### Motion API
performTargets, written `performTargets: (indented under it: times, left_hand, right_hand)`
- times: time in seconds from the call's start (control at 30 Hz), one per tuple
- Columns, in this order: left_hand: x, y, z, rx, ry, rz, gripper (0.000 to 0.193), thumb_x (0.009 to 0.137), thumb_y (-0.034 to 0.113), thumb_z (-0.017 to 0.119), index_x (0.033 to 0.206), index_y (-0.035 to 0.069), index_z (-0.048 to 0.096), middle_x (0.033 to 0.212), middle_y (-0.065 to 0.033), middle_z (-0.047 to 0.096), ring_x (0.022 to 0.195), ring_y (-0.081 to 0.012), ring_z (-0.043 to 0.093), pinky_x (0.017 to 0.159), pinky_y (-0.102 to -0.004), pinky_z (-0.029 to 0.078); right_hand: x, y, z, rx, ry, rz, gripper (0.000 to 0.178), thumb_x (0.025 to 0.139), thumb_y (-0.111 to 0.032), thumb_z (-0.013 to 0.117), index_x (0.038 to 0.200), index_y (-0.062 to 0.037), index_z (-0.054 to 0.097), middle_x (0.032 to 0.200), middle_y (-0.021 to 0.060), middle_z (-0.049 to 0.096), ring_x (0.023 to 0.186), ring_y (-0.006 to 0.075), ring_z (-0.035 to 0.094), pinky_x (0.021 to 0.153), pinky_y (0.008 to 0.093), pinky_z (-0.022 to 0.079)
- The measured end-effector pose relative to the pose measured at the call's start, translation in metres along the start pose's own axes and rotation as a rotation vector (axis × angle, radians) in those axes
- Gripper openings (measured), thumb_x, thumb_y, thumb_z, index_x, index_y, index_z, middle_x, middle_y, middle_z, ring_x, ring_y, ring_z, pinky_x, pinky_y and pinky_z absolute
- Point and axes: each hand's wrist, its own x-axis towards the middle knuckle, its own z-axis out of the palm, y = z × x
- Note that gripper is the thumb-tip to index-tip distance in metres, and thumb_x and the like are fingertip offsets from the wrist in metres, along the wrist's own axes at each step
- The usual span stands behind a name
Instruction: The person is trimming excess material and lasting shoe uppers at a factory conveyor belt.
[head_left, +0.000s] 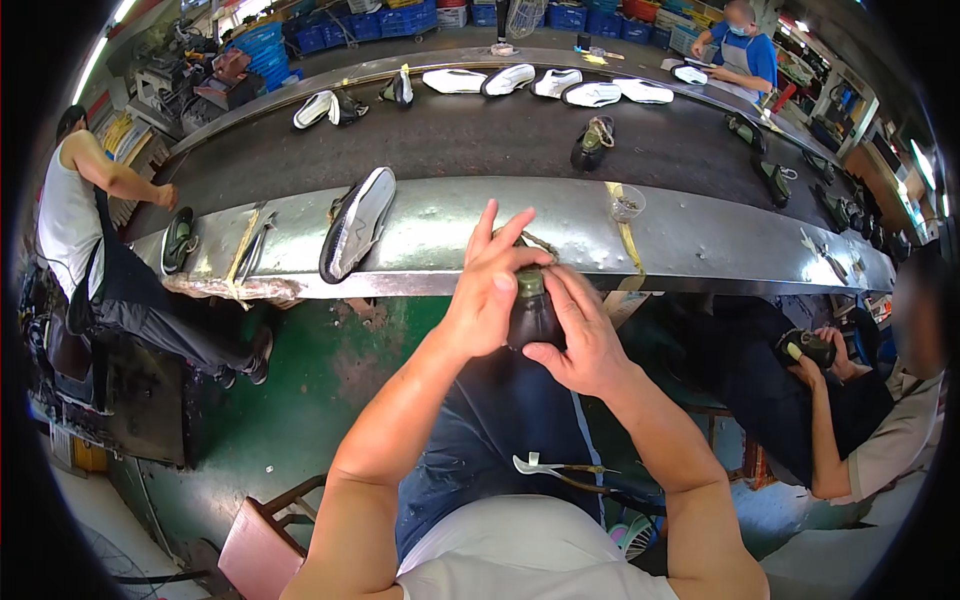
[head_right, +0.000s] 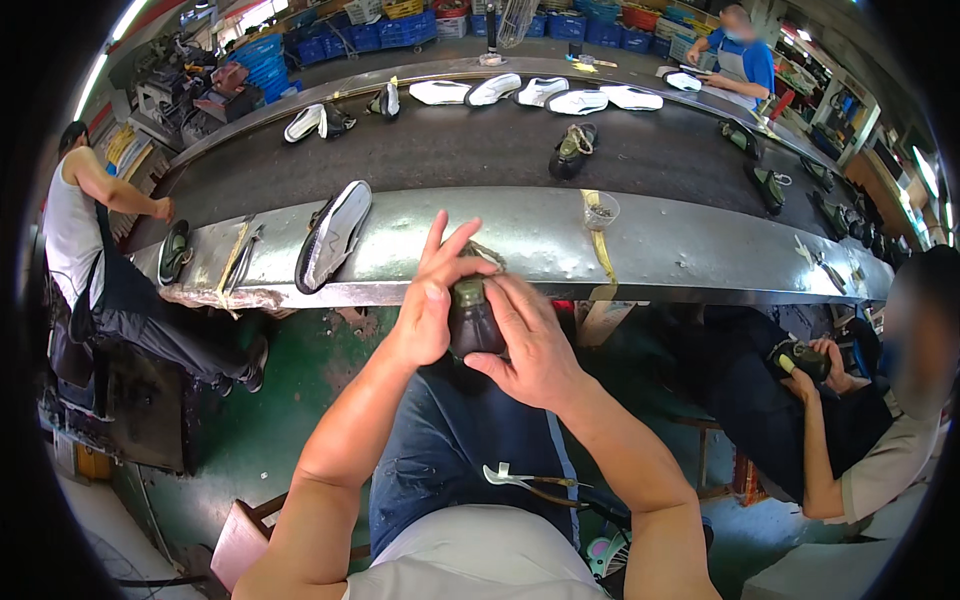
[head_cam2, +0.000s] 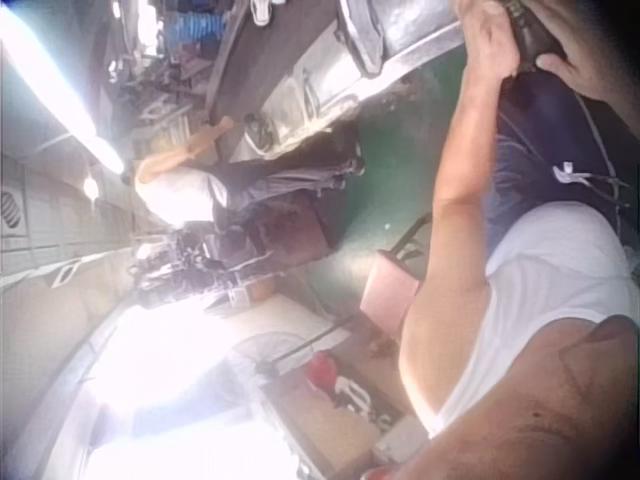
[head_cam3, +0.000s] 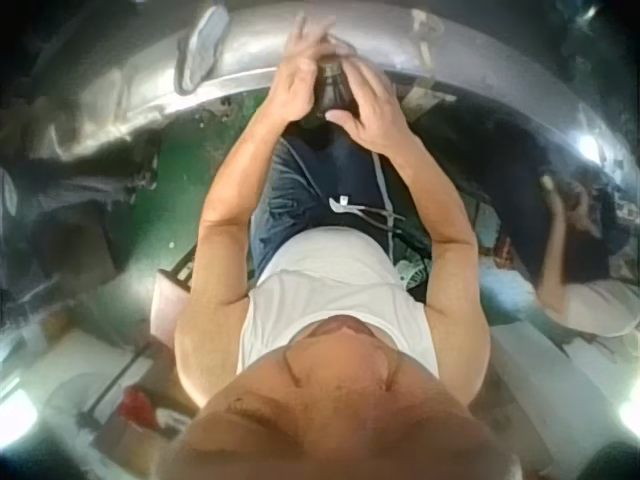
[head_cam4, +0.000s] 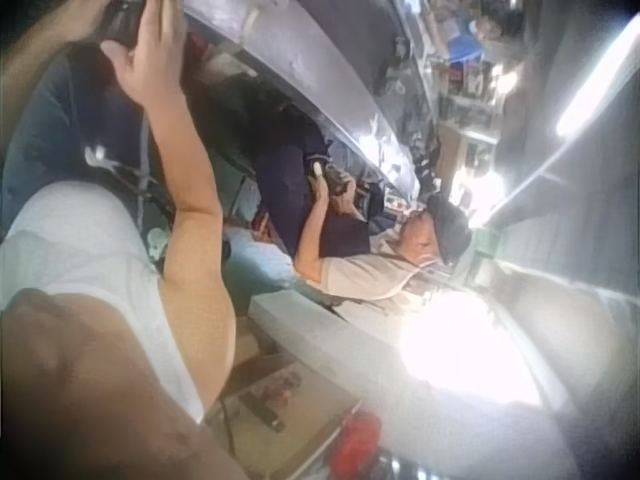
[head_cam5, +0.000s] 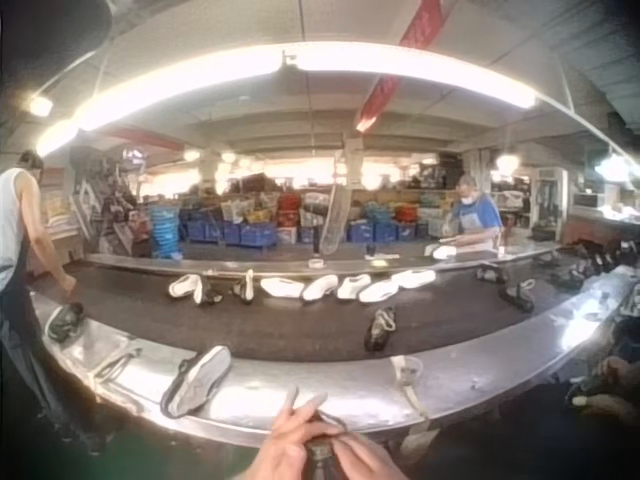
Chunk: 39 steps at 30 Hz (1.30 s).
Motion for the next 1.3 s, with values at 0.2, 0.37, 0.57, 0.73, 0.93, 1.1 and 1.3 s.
performTargets:
  times: [0.2, 0.37, 0.57, 0.73, 0.93, 1.1, 1.3]
  left_hand:
    - [0.021, -0.011, 0.003, -0.140, -0.010, -0.119, 0.067, 0.108, 0.046, 0.016, 0.104, 0.000, 0.064, 0.107, -0.0142, 0.065, 0.129, -0.0339, 0.043, 0.117, -0.0474, 0.025]
    - [0.025, -0.006, 0.003, -0.154, -0.008, -0.230, 0.056, 0.109, 0.041, 0.025, 0.102, 0.001, 0.065, 0.105, -0.0103, 0.065, 0.125, -0.0322, 0.044, 0.115, -0.0462, 0.027]
    - [0.034, -0.009, 0.005, -0.281, 0.089, -0.404, 0.051, 0.109, 0.033, 0.036, 0.088, 0.001, 0.070, 0.094, -0.0071, 0.069, 0.112, -0.0237, 0.051, 0.108, -0.0408, 0.034]
    - [0.043, -0.011, 0.009, -0.249, 0.102, -0.483, 0.055, 0.109, 0.034, 0.036, 0.082, 0.001, 0.071, 0.085, -0.0119, 0.070, 0.106, -0.0274, 0.058, 0.106, -0.0431, 0.039]
    - [0.033, -0.002, 0.016, -0.193, 0.185, -0.469, 0.046, 0.108, 0.031, 0.039, 0.097, -0.002, 0.068, 0.104, -0.0140, 0.067, 0.110, -0.0272, 0.055, 0.101, -0.0395, 0.042]
    - [-0.052, 0.018, 0.029, -0.267, 0.246, -0.545, 0.076, 0.093, 0.040, 0.068, 0.146, -0.004, 0.036, 0.145, -0.0253, 0.043, 0.138, -0.0342, 0.041, 0.115, -0.0420, 0.031]
    - [-0.072, 0.003, 0.003, -0.261, 0.373, -0.645, 0.084, 0.080, 0.021, 0.084, 0.143, -0.007, 0.036, 0.136, -0.0211, 0.054, 0.125, -0.0263, 0.055, 0.107, -0.0348, 0.043]
  right_hand:
    - [0.020, 0.016, 0.012, -0.017, 0.214, 0.018, 0.081, 0.091, -0.053, 0.061, 0.150, -0.0024, 0.039, 0.156, 0.0307, 0.020, 0.144, 0.0504, 0.021, 0.117, 0.0568, 0.018]
    - [0.041, 0.021, 0.022, 0.414, 0.227, -0.051, 0.079, 0.090, -0.046, 0.066, 0.146, 0.0037, 0.042, 0.154, 0.0322, 0.029, 0.147, 0.0458, 0.024, 0.118, 0.0519, 0.023]
    - [0.046, 0.009, 0.046, 0.565, 0.476, 0.087, 0.057, 0.088, -0.021, 0.070, 0.136, 0.0048, 0.052, 0.147, 0.0295, 0.044, 0.139, 0.0386, 0.044, 0.113, 0.0455, 0.035]
    - [0.048, -0.003, 0.050, 0.563, 0.561, 0.185, 0.052, 0.089, -0.015, 0.067, 0.135, 0.0030, 0.053, 0.148, 0.0271, 0.045, 0.137, 0.0351, 0.046, 0.112, 0.0433, 0.037]
    - [0.036, -0.003, 0.045, 0.587, 0.532, 0.262, 0.048, 0.093, -0.013, 0.061, 0.138, 0.0009, 0.052, 0.151, 0.0233, 0.042, 0.140, 0.0329, 0.042, 0.114, 0.0417, 0.034]
    - [0.007, 0.009, 0.064, 0.601, 0.246, 0.217, 0.052, 0.103, -0.016, 0.049, 0.151, 0.0001, 0.036, 0.158, 0.0219, 0.032, 0.147, 0.0370, 0.030, 0.119, 0.0426, 0.025]
    - [-0.066, 0.000, 0.033, 0.414, -0.190, 0.411, 0.057, 0.092, -0.019, 0.065, 0.139, 0.0042, 0.044, 0.143, 0.0243, 0.047, 0.133, 0.0385, 0.047, 0.112, 0.0434, 0.037]
